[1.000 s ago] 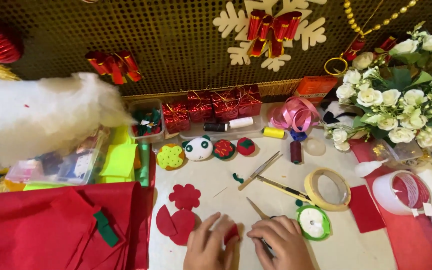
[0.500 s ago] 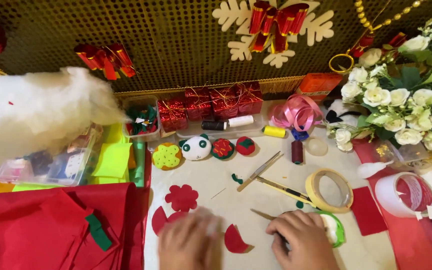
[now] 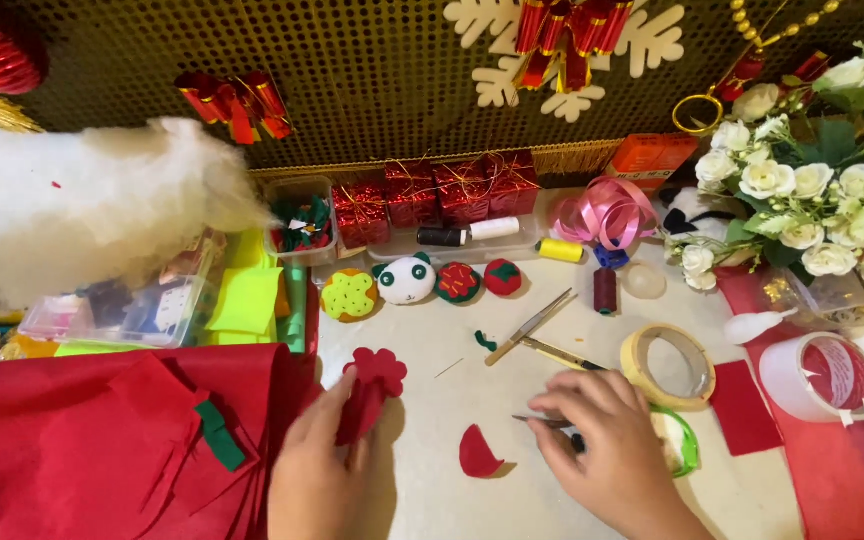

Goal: Cutting and preparing small felt pieces for a craft project at a decorated workstation.

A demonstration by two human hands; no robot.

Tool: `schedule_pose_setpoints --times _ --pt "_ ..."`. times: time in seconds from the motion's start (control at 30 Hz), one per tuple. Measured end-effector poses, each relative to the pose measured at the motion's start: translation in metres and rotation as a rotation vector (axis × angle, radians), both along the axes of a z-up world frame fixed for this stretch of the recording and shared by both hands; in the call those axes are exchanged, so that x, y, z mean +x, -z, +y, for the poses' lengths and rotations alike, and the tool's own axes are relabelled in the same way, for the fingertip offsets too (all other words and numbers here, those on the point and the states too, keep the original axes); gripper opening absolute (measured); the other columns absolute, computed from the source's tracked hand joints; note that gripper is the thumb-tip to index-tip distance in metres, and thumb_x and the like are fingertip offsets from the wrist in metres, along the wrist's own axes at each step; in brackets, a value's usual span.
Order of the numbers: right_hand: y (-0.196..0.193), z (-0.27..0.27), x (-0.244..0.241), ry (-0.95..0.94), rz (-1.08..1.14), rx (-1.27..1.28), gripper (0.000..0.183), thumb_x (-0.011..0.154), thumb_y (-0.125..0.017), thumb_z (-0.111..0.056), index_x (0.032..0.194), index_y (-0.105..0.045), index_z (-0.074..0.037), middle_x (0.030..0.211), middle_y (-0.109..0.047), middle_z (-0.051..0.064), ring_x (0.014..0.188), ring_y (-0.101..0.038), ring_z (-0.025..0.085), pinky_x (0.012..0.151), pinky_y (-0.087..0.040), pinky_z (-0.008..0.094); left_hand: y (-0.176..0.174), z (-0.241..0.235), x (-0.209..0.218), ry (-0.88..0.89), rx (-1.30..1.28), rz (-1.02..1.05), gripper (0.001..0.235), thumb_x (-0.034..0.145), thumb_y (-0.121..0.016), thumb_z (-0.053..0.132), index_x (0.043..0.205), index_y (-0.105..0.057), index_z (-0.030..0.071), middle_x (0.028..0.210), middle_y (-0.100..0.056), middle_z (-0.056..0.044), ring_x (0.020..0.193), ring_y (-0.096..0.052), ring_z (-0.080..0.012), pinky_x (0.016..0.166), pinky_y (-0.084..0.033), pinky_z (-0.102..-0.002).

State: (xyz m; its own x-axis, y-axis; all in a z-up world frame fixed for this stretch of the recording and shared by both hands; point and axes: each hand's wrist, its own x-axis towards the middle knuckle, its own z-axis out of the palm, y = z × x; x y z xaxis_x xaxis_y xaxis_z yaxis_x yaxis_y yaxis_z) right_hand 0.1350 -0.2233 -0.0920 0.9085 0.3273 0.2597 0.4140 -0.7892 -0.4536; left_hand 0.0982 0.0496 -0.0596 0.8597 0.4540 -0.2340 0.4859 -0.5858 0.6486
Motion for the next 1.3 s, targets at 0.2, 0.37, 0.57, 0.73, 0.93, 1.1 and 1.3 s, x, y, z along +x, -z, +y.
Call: schedule_pose_setpoints --times 0.2,0.37,0.57,0.73,0.93,1.1,1.3 --pt "0.015 0.057 0.038 -0.159 -0.067 -0.197 0.031 0.095 -0.061 -0.030 0.124 -0.072 -0.025 0.125 -0.070 -0.007 0.103 -0.058 0.024 0.079 -0.042 0.046 0.053 0.037 -0.005 0.126 0.145 -0.416 0.048 0.093 -0.055 0.006 0.141 -0.060 0.011 0.146 -0.063 -0.007 0.132 -0.060 -0.0266 0.109 -0.046 -0.038" --pt "0.045 0.081 0.059 -0.245 -0.196 -0.408 0.012 0.094 -0.065 -0.024 0.099 -0.074 -0.017 0.095 -0.068 -0.002 0.096 -0.055 0.026 0.076 -0.040 0.045 0.003 0.013 -0.008 -0.169 -0.004 -0.596 0.046 0.094 -0.059 0.003 0.140 -0.061 0.005 0.133 -0.069 -0.013 0.120 -0.069 -0.0223 0.099 -0.057 -0.034" --pt "0.053 0.085 0.060 -0.298 -0.313 -0.671 0.011 0.088 -0.052 -0.005 0.092 -0.061 -0.011 0.087 -0.061 0.006 0.084 -0.053 0.028 0.074 -0.039 0.041 0.020 0.027 -0.012 -0.151 -0.023 -0.678 0.032 0.096 -0.061 0.005 0.127 -0.069 0.002 0.125 -0.074 -0.011 0.113 -0.072 -0.0196 0.094 -0.059 -0.031" --pt "0.050 0.071 0.061 -0.316 -0.176 -0.688 0.018 0.092 -0.044 -0.004 0.099 -0.061 -0.007 0.093 -0.064 0.011 0.088 -0.056 0.032 0.081 -0.041 0.046 0.007 0.011 -0.002 0.065 -0.033 -0.177 0.042 0.092 -0.060 0.026 0.133 -0.070 0.021 0.150 -0.060 -0.004 0.143 -0.048 -0.0229 0.116 -0.037 -0.044" --pt "0.023 0.021 0.029 -0.095 0.044 -0.314 0.016 0.097 -0.058 -0.034 0.100 -0.069 -0.023 0.100 -0.069 -0.007 0.105 -0.060 0.022 0.087 -0.040 0.044 0.066 0.000 -0.006 0.585 0.302 -0.105 0.071 0.100 -0.050 0.053 0.160 -0.032 0.020 0.171 -0.018 -0.006 0.157 -0.009 -0.0273 0.119 -0.004 -0.058" --pt "0.020 -0.032 -0.001 0.182 0.078 -0.489 0.030 0.084 -0.068 -0.048 0.110 -0.072 -0.033 0.105 -0.066 -0.011 0.106 -0.058 0.022 0.088 -0.042 0.045 0.056 -0.005 -0.003 0.503 0.368 -0.131 0.069 0.104 -0.043 0.055 0.161 -0.029 0.019 0.170 -0.013 -0.013 0.156 -0.003 -0.0346 0.118 0.003 -0.062" --pt "0.011 -0.029 -0.007 0.228 0.118 -0.453 0.035 0.085 -0.063 -0.055 0.113 -0.074 -0.039 0.116 -0.068 -0.011 0.114 -0.057 0.022 0.091 -0.041 0.047 0.068 -0.044 -0.001 0.598 0.421 -0.419 0.055 0.099 -0.047 0.041 0.151 -0.051 0.024 0.167 -0.031 -0.008 0.155 -0.019 -0.0327 0.115 -0.001 -0.072"
